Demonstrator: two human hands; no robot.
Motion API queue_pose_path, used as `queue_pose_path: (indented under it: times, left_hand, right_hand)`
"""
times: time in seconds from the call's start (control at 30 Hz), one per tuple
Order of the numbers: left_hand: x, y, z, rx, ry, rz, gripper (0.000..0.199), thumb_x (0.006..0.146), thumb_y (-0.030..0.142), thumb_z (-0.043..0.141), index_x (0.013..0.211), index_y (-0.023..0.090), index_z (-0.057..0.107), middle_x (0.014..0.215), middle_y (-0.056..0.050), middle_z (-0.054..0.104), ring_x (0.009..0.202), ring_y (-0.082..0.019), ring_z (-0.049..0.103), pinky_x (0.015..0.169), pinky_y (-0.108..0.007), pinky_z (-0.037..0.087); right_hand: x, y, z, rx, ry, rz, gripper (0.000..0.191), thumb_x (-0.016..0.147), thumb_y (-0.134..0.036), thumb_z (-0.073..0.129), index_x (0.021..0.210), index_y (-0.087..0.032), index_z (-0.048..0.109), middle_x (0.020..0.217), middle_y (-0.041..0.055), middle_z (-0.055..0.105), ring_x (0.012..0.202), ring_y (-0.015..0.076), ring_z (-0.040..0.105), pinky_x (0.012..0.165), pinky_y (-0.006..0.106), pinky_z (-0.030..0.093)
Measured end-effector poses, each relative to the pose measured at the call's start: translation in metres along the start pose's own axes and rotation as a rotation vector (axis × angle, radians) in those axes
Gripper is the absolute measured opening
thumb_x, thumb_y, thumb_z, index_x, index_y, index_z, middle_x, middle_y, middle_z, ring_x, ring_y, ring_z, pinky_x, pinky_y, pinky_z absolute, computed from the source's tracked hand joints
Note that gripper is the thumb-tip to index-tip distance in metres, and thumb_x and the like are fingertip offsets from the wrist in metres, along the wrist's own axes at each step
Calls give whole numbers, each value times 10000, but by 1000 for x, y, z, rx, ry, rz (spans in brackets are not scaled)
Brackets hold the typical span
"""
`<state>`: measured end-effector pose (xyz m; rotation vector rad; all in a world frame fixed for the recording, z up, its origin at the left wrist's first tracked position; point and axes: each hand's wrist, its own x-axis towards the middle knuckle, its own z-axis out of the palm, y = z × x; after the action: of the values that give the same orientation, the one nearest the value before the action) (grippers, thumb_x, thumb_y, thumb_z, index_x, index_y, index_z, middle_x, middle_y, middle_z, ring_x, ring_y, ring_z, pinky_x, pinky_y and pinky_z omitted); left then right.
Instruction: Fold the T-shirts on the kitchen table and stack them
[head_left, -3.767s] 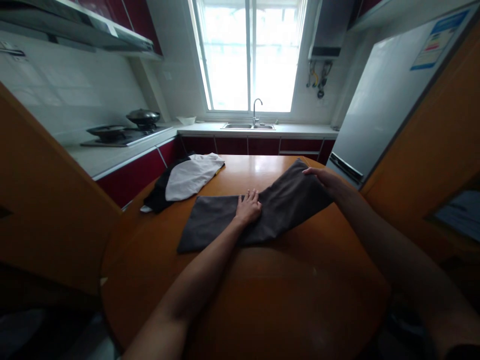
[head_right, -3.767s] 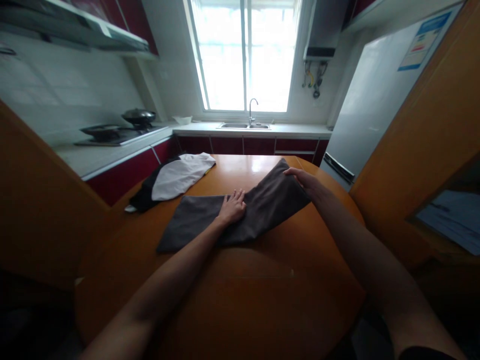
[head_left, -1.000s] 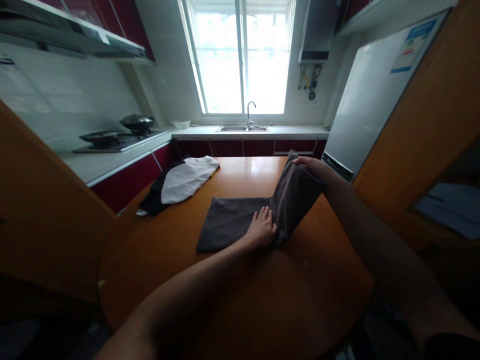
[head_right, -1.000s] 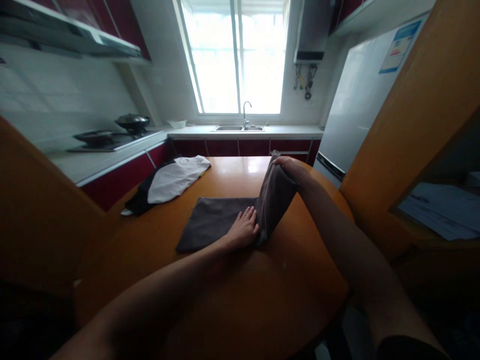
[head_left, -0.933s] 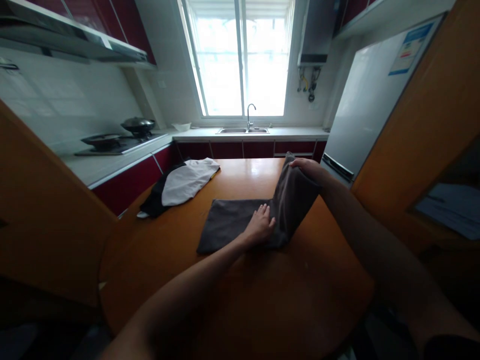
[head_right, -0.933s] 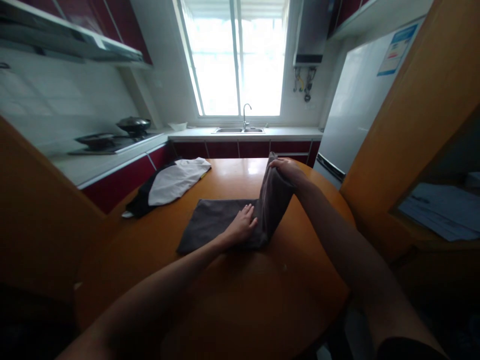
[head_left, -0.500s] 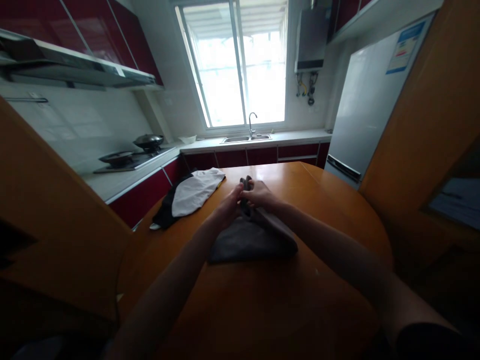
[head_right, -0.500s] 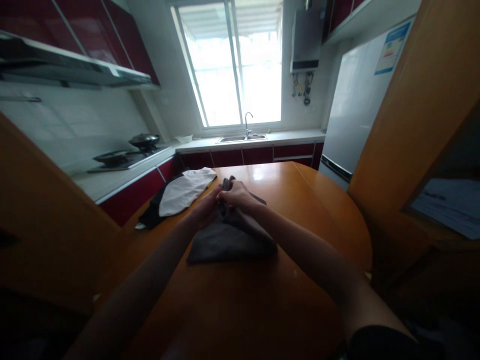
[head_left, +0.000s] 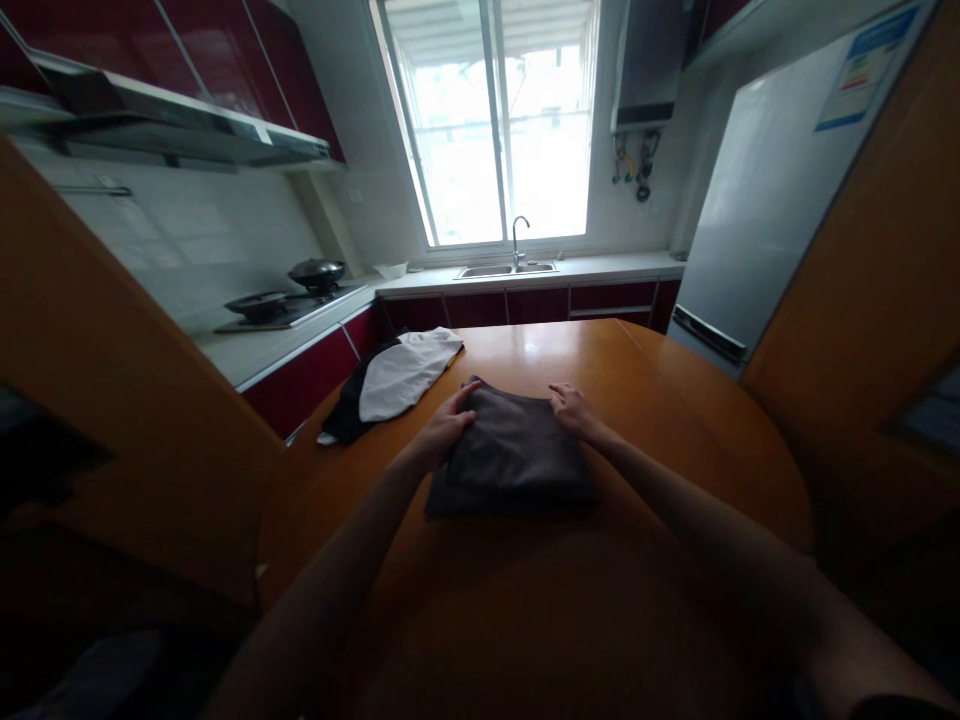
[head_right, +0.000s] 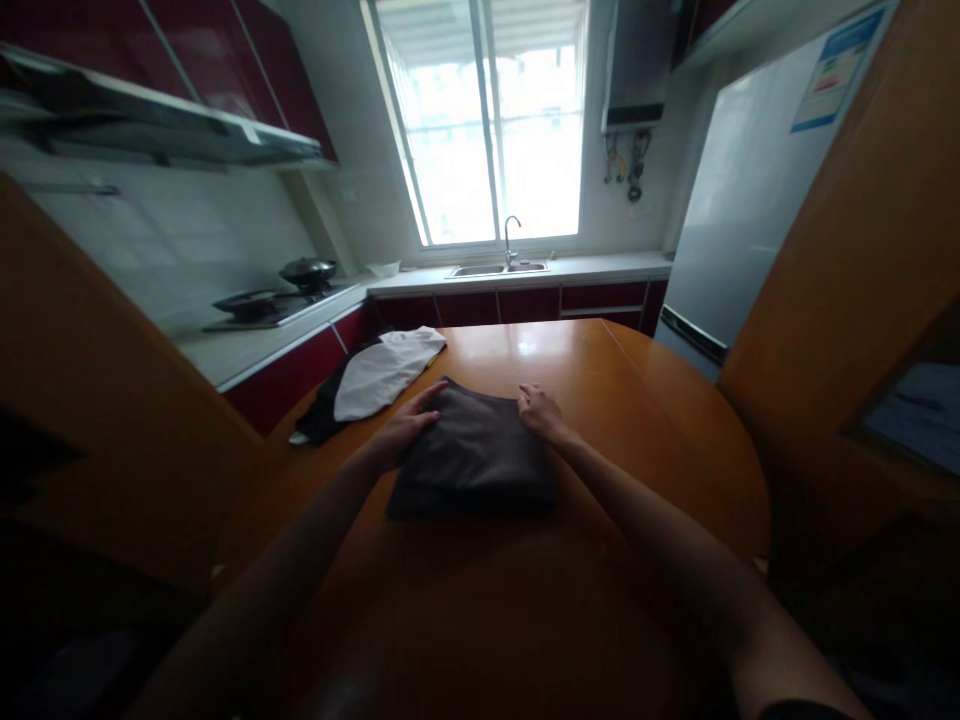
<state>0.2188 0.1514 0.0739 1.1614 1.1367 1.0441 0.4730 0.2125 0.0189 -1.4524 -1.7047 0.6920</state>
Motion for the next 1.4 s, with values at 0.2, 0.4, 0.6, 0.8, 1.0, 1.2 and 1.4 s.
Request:
queue_pose_path:
  times: [0.2,0.4,0.6,0.8,1.0,1.2,1.4]
  left_hand:
    - [-7,-8,-29,-40,36,-65,711,843,43,573,1507,255,430,958,-43,669,542,-73,579,512,-173,502]
    - [-4,-43,-48,-93,18,-85,717,855,67,579,1521,266,400,1114,-74,682,630,-92,632,572,-188,537]
    - [-3,-49,-54,-93,15,-50,756,819,48,619,1523,227,406,1316,-124,627,710,-100,657,627,-193,542]
    - [-2,-53,-60,-15,7,-7,715,837,71,625,1508,236,440,1498,-114,501,1023,-174,670,838,-240,551]
    - [-1,-56,-63,-17,0,-5,767,818,93,634,1533,237,394,1491,-116,511,990,-180,679,825,-264,557]
    - [2,-59,-70,217,38,35,721,813,124,632,1506,175,438,1401,-135,583,1087,-230,660,929,-334,545]
    - [9,-57,-58,918,330,467,483,897,224,575,1372,137,593,1426,-153,532,1349,-283,491,1172,-424,356]
  right_hand:
    - [-24,25,28,-105,-67,-34,539,984,-348,436,1477,-133,474,1602,146,341,1504,233,250,1223,421,189]
    - [-33,32,40,-294,-136,-45,580,1004,-409,411,1528,-160,398,1655,144,193,1536,263,121,1221,497,144]
    - [-33,38,43,-300,-118,-61,597,1001,-436,399,1529,-156,395,1656,144,188,1535,266,124,1221,513,146]
    - [-32,41,46,-263,-96,-72,611,982,-449,428,1516,-152,418,1650,147,205,1534,274,129,1222,534,128]
    - [-26,43,43,-134,-75,-85,590,978,-450,418,1490,-157,458,1627,153,278,1523,246,192,1217,503,188]
    - [-33,41,46,-270,-109,-102,605,964,-451,467,1501,-173,442,1649,149,213,1535,268,124,1219,549,119]
    - [-36,35,48,-347,-135,-89,628,971,-463,469,1523,-170,405,1658,153,175,1538,279,94,1213,562,117]
